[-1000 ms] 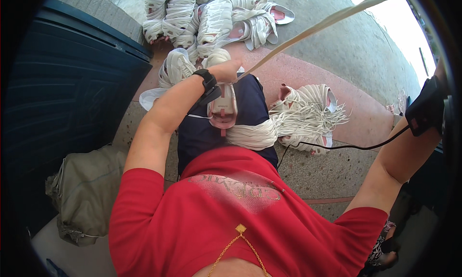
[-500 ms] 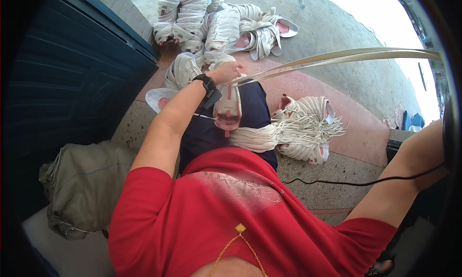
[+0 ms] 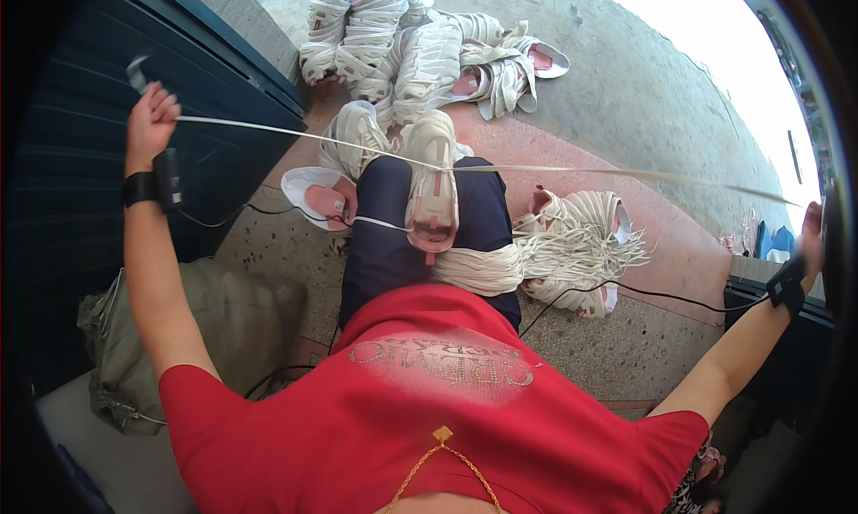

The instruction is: The person sits on the ground and ties white fabric strips around a pink slipper. They repeatedly wrap the strips around the sole and upper part of the slipper, pulling them tight to secure the material.

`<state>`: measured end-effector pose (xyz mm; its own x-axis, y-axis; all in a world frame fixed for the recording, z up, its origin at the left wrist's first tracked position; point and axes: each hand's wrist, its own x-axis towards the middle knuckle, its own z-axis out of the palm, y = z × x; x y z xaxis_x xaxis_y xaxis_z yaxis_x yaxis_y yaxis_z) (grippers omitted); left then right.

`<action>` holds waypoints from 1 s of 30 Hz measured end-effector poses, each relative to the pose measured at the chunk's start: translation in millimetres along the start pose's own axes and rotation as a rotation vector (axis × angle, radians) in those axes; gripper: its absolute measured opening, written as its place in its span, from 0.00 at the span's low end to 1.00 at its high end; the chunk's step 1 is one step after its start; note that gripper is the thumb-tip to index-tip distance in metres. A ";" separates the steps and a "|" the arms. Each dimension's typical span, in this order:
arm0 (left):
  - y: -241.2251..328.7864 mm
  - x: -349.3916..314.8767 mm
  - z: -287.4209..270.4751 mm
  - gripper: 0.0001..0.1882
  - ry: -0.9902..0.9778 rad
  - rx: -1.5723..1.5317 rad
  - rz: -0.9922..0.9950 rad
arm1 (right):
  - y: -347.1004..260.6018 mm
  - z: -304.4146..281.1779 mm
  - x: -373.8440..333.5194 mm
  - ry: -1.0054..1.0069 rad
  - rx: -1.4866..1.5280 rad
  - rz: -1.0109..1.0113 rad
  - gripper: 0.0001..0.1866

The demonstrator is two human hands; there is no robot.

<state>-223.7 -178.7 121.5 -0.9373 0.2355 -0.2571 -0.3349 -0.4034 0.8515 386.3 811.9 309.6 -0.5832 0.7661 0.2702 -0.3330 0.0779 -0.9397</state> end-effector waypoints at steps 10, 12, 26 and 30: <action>-85.0 -14.7 -60.9 0.12 0.297 -0.011 -0.339 | 344.8 357.9 -276.0 -0.464 -0.487 0.481 0.11; -165.4 -21.3 -5.7 0.16 0.137 0.061 -0.553 | 375.4 423.0 -333.1 -0.893 -0.425 0.458 0.11; -333.3 -81.9 124.0 0.12 -0.457 1.132 -0.004 | 456.3 501.9 -380.8 -0.746 -1.075 -0.222 0.11; -337.5 -85.4 116.1 0.12 -0.415 1.272 0.127 | 456.9 505.8 -378.6 -0.773 -1.124 -0.237 0.10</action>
<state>-19.3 40.0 -90.8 -0.7806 0.5981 -0.1816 0.2859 0.6000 0.7471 80.2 234.8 -116.0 -0.9786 0.1462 0.1449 0.0733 0.9054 -0.4182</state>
